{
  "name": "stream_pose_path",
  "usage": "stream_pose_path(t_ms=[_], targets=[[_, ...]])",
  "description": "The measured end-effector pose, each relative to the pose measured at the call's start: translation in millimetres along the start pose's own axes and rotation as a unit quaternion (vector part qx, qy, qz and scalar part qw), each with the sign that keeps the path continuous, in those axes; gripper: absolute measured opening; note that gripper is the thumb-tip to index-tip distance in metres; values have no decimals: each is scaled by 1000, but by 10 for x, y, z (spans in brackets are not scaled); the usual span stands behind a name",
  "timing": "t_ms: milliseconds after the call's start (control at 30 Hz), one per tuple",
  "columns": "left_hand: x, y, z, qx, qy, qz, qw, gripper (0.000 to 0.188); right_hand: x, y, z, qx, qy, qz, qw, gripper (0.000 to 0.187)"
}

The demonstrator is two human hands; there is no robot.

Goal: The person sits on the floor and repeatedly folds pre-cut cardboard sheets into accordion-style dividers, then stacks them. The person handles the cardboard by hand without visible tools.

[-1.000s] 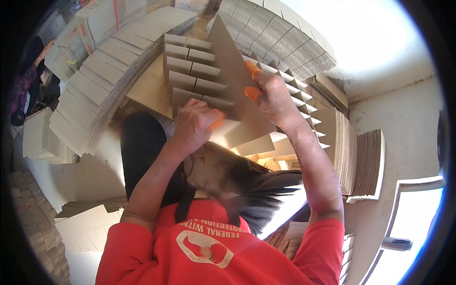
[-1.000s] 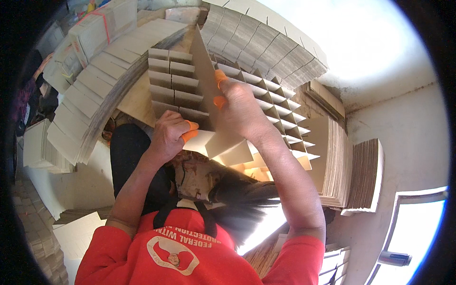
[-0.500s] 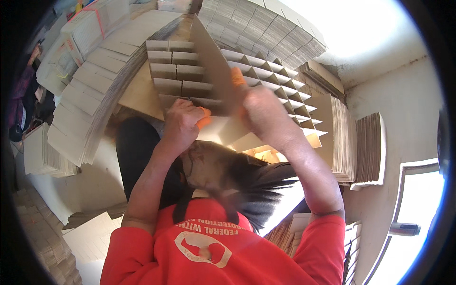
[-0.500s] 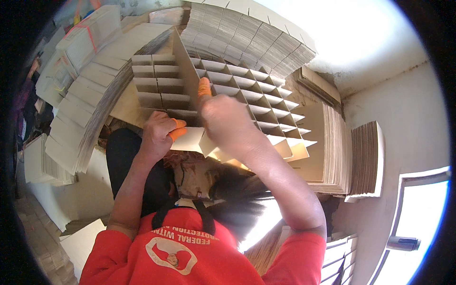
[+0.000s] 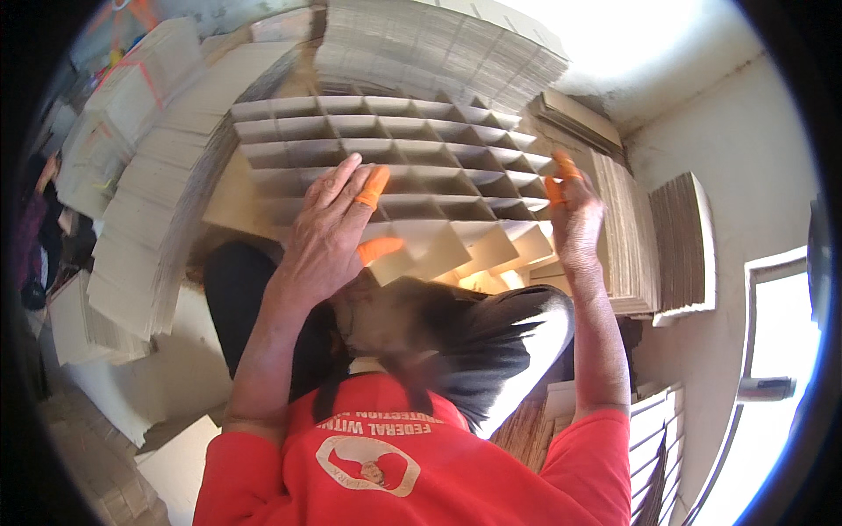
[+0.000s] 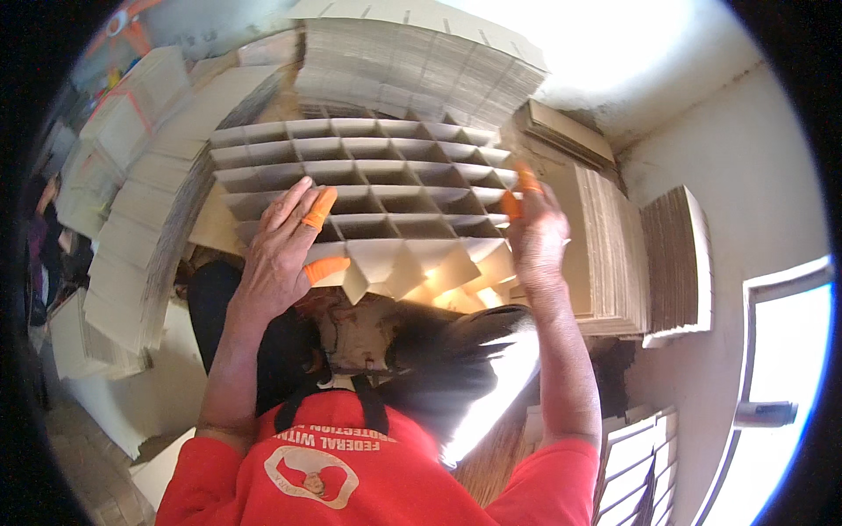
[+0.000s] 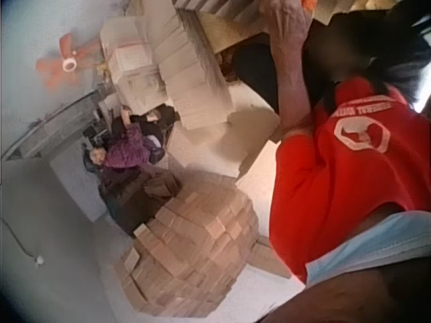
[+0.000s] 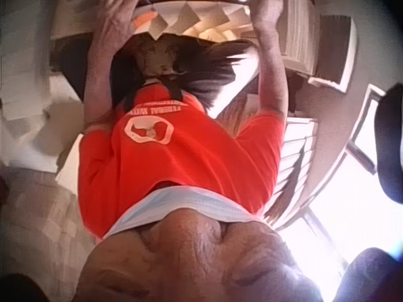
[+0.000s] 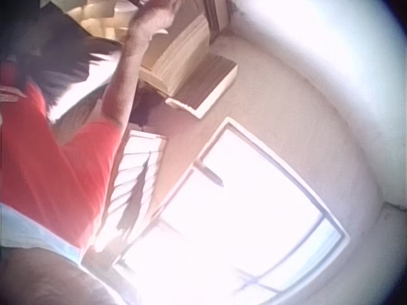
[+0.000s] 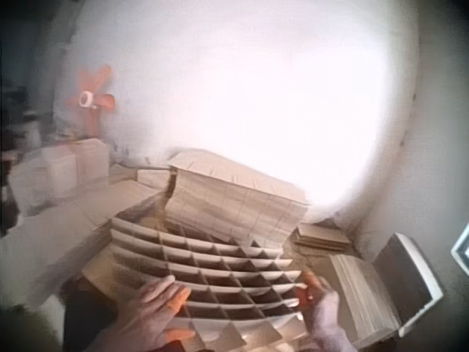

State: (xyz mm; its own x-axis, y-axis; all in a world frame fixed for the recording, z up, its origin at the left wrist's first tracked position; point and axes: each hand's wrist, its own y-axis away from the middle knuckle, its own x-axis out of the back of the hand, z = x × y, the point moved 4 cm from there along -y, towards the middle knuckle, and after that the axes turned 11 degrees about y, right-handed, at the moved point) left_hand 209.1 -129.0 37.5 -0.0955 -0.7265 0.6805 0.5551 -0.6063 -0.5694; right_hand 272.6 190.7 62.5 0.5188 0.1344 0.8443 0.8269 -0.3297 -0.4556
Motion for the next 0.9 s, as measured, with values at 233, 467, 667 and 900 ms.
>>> stream_pose_path(t_ms=[233, 467, 667, 900], targets=[[-269, 51, -148, 15, -82, -130, 988, 79, 354, 598, 1676, -143, 398, -40, 905, 55], [-62, 72, -63, 33, -18, -13, 999, 73, 440, 656, 2092, -162, 281, -13, 946, 40], [283, 263, -274, 119, 43, 118, 985, 52, 454, 692, 1935, -184, 288, 14, 940, 24], [393, 386, -368, 139, 65, 152, 976, 48, 812, 612, 1912, -189, 137, 184, 955, 26]])
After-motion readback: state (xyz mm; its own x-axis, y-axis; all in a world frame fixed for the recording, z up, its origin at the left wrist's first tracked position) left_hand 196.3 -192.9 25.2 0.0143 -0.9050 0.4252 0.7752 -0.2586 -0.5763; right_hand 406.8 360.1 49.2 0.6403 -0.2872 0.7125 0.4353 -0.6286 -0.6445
